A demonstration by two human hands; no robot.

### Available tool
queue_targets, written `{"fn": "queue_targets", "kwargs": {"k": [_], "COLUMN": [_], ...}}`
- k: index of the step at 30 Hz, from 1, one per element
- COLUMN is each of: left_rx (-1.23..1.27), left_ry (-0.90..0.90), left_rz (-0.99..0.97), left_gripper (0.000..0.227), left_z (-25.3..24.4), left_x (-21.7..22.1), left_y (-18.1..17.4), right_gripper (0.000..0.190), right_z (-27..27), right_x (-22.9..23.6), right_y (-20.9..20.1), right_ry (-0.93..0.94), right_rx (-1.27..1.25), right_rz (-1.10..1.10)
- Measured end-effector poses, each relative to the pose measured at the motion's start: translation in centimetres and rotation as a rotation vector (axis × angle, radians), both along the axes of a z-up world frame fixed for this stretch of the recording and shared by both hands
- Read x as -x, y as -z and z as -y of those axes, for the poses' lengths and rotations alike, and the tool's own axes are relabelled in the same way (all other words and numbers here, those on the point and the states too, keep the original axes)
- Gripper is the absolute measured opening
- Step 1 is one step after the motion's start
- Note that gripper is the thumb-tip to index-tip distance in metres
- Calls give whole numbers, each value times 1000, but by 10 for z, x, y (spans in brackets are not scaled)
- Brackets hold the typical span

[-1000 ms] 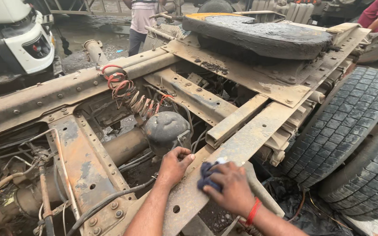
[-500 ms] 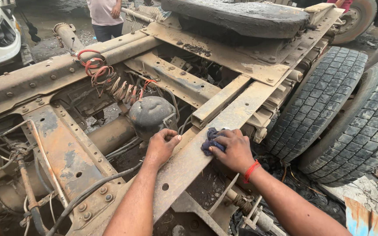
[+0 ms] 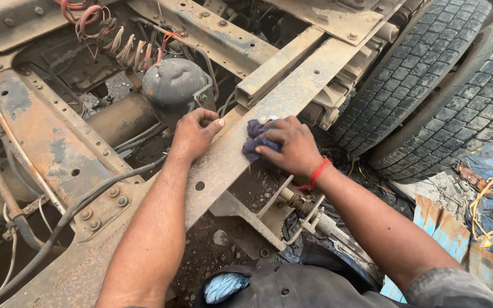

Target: The person cleans a truck chassis by wiping the metal frame and an air tank with a cloth.

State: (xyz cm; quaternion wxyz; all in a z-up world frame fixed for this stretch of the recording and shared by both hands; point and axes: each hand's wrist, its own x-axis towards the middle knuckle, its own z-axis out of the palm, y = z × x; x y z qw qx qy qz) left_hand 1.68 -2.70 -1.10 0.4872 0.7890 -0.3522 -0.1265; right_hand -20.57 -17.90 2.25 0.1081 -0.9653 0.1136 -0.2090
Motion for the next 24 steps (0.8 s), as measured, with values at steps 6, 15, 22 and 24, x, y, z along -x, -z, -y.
{"fn": "queue_targets", "kwargs": {"k": [6, 15, 22, 24], "left_rx": [2, -28, 12, 6], "left_ry": [-28, -68, -30, -37], "left_rz": [-33, -88, -5, -24], "left_gripper": [32, 32, 31, 30], "left_z": [-2, -2, 2, 1], "left_x": [-2, -4, -4, -6], "left_y": [-2, -5, 0, 2], "right_gripper": [31, 28, 32, 34], "right_z": [-6, -62, -1, -20], "right_x": [1, 6, -15, -13], "right_y": [-8, -2, -27, -25], "right_ry": [126, -351, 154, 110], "right_rx": [23, -38, 70, 98], "right_rz": [-31, -26, -33, -140]}}
